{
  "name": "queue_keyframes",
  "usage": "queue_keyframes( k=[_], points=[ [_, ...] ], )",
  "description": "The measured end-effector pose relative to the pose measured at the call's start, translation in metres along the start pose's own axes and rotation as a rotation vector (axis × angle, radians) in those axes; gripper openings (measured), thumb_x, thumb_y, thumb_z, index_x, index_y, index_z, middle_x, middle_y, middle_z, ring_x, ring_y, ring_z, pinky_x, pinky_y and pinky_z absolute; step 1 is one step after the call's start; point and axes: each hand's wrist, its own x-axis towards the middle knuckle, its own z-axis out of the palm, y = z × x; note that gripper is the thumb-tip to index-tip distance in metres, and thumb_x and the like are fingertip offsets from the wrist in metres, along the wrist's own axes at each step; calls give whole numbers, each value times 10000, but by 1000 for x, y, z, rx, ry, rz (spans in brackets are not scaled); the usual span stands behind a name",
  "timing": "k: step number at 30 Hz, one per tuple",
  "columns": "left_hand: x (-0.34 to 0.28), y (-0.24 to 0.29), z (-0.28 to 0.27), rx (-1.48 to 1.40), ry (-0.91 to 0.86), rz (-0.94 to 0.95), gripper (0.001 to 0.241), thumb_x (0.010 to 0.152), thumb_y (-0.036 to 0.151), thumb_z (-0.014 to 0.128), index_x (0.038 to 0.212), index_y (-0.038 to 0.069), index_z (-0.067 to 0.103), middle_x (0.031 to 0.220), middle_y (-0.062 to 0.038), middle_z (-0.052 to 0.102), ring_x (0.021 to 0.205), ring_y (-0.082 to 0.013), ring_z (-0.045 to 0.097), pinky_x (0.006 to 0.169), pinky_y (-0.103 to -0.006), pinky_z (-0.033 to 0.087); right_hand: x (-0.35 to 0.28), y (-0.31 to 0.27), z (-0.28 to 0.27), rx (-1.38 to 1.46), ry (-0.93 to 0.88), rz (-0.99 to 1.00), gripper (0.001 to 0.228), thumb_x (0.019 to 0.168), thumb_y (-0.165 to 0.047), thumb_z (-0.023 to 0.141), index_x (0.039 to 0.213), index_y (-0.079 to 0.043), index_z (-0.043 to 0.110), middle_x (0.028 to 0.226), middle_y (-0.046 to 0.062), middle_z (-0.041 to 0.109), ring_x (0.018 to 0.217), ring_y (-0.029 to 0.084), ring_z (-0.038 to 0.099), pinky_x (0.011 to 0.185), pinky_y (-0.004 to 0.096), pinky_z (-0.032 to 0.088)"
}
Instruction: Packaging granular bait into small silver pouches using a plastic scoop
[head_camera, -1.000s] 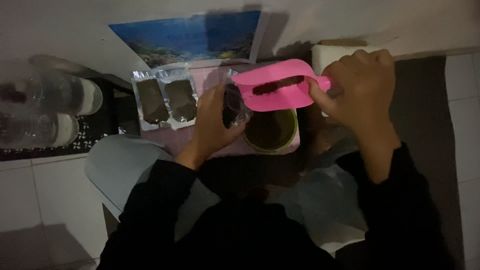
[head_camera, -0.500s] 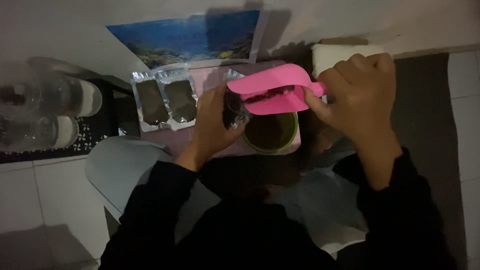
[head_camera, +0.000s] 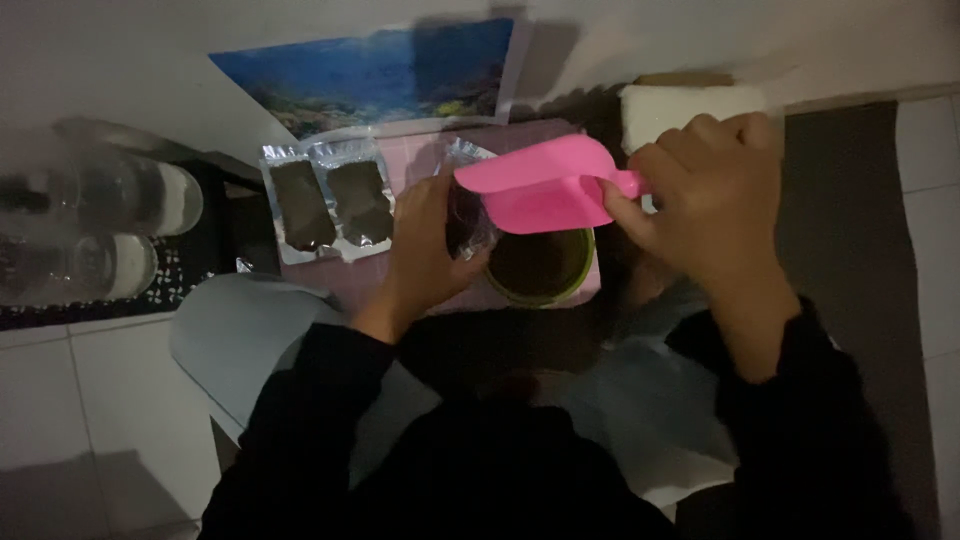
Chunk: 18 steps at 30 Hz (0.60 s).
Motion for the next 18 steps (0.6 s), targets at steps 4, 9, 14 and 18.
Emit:
queue_keyframes(
  k=[4, 9, 14, 18],
  points=[
    [-6, -7, 6, -24, -14, -21, 906, 808, 233, 812, 1537, -40, 350, 1242, -218, 601, 1109, -393, 583, 1051, -472, 406, -14, 20, 3, 6, -22, 60, 399, 1128, -457, 792, 876, -153, 737, 808, 1, 682, 760, 194, 569, 858, 408, 395],
    [-10, -19, 14, -1, 112, -24, 926, 848, 235, 831, 1529, -100, 299, 1321, -277, 567, 1170, -430, 591, 1072, -507, 442, -24, 48, 6, 73, -314, 406, 403, 991, -453, 788, 961, -52, 815, 716, 94, 694, 543, 297, 597, 580, 385, 478],
    [-13, -21, 23, -109, 185, -129, 1054, 832, 284, 900, 1598, -34, 248, 1504, -285, 417, 1421, -497, 415, 1210, -576, 329, -35, 20, 71, -78, -731, 338, 447, 931, -567, 631, 895, -152, 794, 668, 72, 709, 600, 274, 678, 581, 393, 496],
    [0, -7, 16, -294, 312, -137, 1042, 804, 196, 922, 1613, 50, 280, 1399, -214, 479, 1338, -472, 484, 1150, -571, 366, -40, -19, 111, 16, -661, 189, 281, 832, -361, 694, 606, -195, 669, 557, 80, 657, 595, 280, 692, 704, 465, 460]
  ],
)
